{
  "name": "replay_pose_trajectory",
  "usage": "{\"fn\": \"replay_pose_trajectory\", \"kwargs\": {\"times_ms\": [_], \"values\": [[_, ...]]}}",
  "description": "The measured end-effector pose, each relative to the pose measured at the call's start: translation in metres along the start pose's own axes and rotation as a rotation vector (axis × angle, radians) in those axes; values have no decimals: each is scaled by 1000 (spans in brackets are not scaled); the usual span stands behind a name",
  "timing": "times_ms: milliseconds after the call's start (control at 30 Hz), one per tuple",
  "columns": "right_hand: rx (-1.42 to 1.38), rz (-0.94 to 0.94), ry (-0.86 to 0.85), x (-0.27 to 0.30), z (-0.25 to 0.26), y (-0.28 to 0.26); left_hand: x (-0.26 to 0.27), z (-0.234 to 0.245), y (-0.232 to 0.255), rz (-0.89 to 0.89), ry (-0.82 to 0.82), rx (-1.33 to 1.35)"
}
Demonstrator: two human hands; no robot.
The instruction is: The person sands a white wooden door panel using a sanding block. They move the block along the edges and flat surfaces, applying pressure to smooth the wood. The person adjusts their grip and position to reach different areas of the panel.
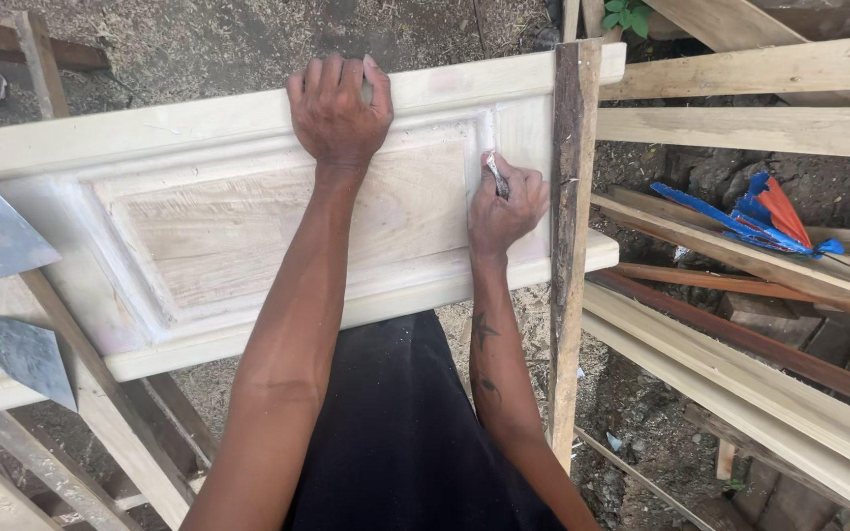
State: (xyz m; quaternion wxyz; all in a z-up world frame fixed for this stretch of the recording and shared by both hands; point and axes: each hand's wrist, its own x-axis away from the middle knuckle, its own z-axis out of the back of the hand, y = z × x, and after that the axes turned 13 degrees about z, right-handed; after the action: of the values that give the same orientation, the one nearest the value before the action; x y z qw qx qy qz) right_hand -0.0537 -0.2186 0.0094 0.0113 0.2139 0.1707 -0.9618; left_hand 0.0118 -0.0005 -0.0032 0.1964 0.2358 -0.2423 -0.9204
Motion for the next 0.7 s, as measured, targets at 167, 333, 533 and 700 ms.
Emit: {"fn": "replay_pose_trajectory", "kwargs": {"times_ms": [167, 333, 533, 700], "values": [[-44, 4, 9, -36, -15, -15, 0, 4, 1, -16, 24, -13], [-27, 61, 16, -4, 4, -8, 3, 3, -2, 7, -26, -41], [-52, 36, -6, -34, -21, -12, 1, 3, 1, 1, -13, 14], [-34, 45, -51, -13, 8, -19, 6, 8, -3, 0, 13, -13]]}}
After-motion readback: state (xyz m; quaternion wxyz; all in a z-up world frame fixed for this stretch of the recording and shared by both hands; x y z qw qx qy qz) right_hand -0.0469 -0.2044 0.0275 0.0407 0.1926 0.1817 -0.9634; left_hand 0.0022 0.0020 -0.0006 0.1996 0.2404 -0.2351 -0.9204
